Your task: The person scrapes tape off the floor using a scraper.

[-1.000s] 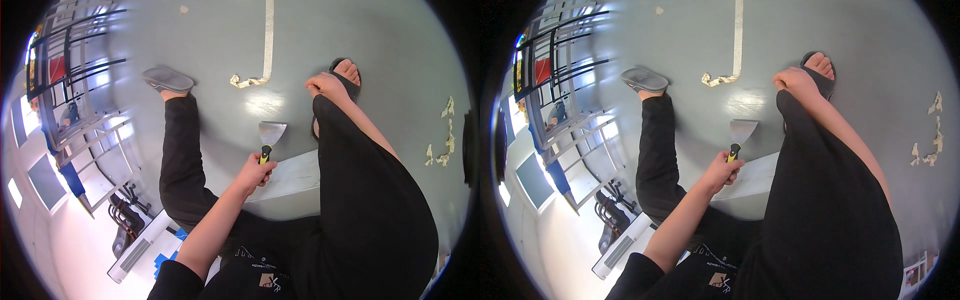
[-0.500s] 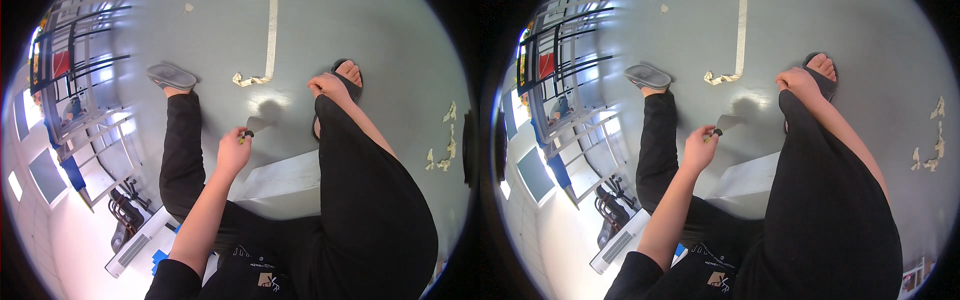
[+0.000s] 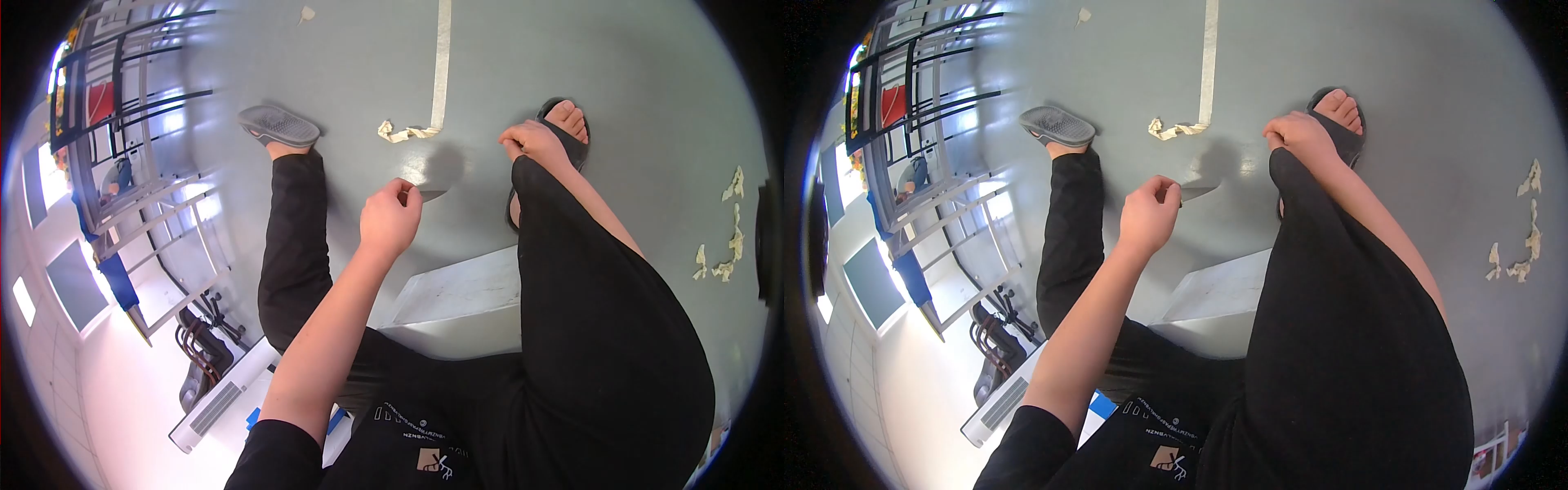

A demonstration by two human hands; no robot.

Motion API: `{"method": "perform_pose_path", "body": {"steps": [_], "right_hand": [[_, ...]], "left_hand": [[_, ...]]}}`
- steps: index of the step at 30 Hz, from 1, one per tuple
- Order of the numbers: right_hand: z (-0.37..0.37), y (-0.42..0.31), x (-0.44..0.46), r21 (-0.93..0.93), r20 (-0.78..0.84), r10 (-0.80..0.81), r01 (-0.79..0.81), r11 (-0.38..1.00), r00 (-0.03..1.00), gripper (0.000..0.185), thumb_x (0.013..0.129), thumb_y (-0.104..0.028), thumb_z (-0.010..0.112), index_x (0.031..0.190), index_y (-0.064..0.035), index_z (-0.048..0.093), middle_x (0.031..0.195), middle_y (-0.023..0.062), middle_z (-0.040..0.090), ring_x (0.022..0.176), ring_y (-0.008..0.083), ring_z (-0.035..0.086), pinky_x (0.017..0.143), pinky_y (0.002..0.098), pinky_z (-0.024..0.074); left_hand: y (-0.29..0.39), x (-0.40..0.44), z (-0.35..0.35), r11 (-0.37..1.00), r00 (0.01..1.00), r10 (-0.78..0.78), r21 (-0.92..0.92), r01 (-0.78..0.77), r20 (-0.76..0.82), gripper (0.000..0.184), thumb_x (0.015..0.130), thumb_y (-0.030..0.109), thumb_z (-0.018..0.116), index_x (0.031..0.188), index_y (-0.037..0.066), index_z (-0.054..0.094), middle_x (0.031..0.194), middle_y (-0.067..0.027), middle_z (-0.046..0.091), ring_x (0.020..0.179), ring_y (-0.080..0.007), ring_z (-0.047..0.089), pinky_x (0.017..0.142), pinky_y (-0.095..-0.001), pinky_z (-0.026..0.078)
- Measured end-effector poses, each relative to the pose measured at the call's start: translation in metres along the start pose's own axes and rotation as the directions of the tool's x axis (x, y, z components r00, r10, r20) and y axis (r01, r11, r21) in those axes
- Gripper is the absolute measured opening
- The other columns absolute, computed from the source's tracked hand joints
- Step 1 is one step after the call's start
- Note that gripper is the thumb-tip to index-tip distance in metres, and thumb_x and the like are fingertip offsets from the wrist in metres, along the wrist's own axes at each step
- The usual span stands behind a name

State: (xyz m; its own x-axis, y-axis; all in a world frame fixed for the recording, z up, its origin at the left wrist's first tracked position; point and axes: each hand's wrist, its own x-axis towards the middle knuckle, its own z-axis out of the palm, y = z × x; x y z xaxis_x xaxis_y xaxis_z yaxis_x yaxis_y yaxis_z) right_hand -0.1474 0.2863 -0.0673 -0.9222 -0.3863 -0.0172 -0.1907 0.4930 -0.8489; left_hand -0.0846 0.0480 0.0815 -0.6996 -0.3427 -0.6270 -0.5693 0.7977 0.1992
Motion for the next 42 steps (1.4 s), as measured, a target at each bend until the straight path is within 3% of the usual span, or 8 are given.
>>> {"method": "perform_pose_path", "body": {"steps": [6,16,18,24,28,32,37,42], "right_hand": [[0.004,0.004,0.000,0.020,-0.025,-0.040,0.040,0.999,0.999,0.009,0.077,-0.005,0.061,0.084,-0.0070,0.067,0.077,0.0085,0.067,0.080,0.0283,0.062,0.074,0.0378,0.0492],[0.006,0.009,0.001,0.002,0.006,-0.032,0.032,0.999,0.999,0.009,0.078,-0.007,0.060,0.084,-0.0074,0.068,0.079,0.0084,0.068,0.082,0.0284,0.062,0.075,0.0383,0.0495],[0.007,0.010,0.001,-0.002,0.011,-0.028,0.028,1.000,1.000,0.009,0.078,-0.007,0.060,0.084,-0.0075,0.068,0.079,0.0085,0.068,0.082,0.0284,0.062,0.075,0.0385,0.0495],[0.006,0.009,-0.001,0.033,-0.007,0.000,0.000,0.999,1.000,0.008,0.078,-0.009,0.061,0.083,-0.0077,0.067,0.078,0.0087,0.066,0.081,0.0283,0.062,0.075,0.0386,0.0492],[0.010,0.012,-0.002,0.047,-0.031,-0.009,0.010,0.999,0.999,0.007,0.077,-0.010,0.062,0.082,-0.0082,0.067,0.076,0.0086,0.065,0.081,0.0280,0.062,0.075,0.0385,0.0488],[0.011,0.012,-0.002,0.042,-0.033,-0.015,0.016,0.999,0.999,0.007,0.077,-0.009,0.062,0.081,-0.0083,0.067,0.076,0.0089,0.065,0.081,0.0279,0.062,0.074,0.0384,0.0489],[0.009,0.014,-0.002,-0.007,-0.028,-0.080,0.080,0.997,0.996,0.010,0.079,-0.001,0.061,0.084,-0.0084,0.066,0.076,0.0054,0.067,0.077,0.0253,0.062,0.070,0.0351,0.0489],[0.007,0.010,-0.001,0.025,-0.015,-0.046,0.046,0.999,0.999,0.008,0.076,-0.005,0.061,0.082,-0.0073,0.066,0.076,0.0084,0.066,0.079,0.0281,0.061,0.071,0.0385,0.0489]], "left_hand": [[0.001,0.001,-0.002,0.999,0.999,-0.022,0.028,0.021,0.036,0.026,0.089,0.029,0.054,0.096,0.008,0.068,0.084,-0.0080,0.071,0.079,-0.0266,0.067,0.074,-0.0370,0.052],[-0.012,0.001,0.007,1.000,1.000,0.010,-0.028,-0.009,0.028,0.029,0.086,0.028,0.059,0.097,0.003,0.068,0.088,-0.0122,0.070,0.080,-0.0244,0.067,0.076,-0.0350,0.051],[-0.018,-0.006,0.011,0.988,0.994,0.099,0.127,-0.092,-0.047,0.033,0.084,0.028,0.059,0.110,0.009,0.062,0.105,-0.0144,0.065,0.093,-0.0296,0.065,0.081,-0.0393,0.052],[-0.048,-0.034,0.029,0.996,0.980,0.044,0.067,-0.058,0.192,0.049,0.082,0.023,0.066,0.125,0.009,0.050,0.109,-0.0219,0.063,0.100,-0.0375,0.062,0.086,-0.0427,0.050],[-0.063,-0.051,0.056,0.997,0.992,0.026,0.069,-0.035,0.126,0.045,0.087,0.015,0.059,0.131,0.014,0.046,0.109,-0.0227,0.062,0.099,-0.0420,0.061,0.086,-0.0454,0.049],[-0.061,-0.046,0.066,0.990,0.989,0.074,0.112,-0.088,0.124,0.053,0.089,0.016,0.056,0.139,0.018,0.041,0.105,-0.0221,0.060,0.092,-0.0405,0.062,0.083,-0.0465,0.050],[-0.028,-0.004,0.059,0.914,0.965,-0.009,0.393,-0.098,0.261,0.072,0.089,0.009,0.049,0.152,0.026,0.020,0.103,-0.0201,0.056,0.087,-0.0348,0.064,0.074,-0.0445,0.053],[-0.009,0.039,0.041,0.891,0.966,0.076,0.418,-0.177,0.248,0.068,0.089,0.010,0.047,0.151,0.028,0.024,0.100,-0.0200,0.059,0.087,-0.0349,0.062,0.075,-0.0453,0.053]]}}
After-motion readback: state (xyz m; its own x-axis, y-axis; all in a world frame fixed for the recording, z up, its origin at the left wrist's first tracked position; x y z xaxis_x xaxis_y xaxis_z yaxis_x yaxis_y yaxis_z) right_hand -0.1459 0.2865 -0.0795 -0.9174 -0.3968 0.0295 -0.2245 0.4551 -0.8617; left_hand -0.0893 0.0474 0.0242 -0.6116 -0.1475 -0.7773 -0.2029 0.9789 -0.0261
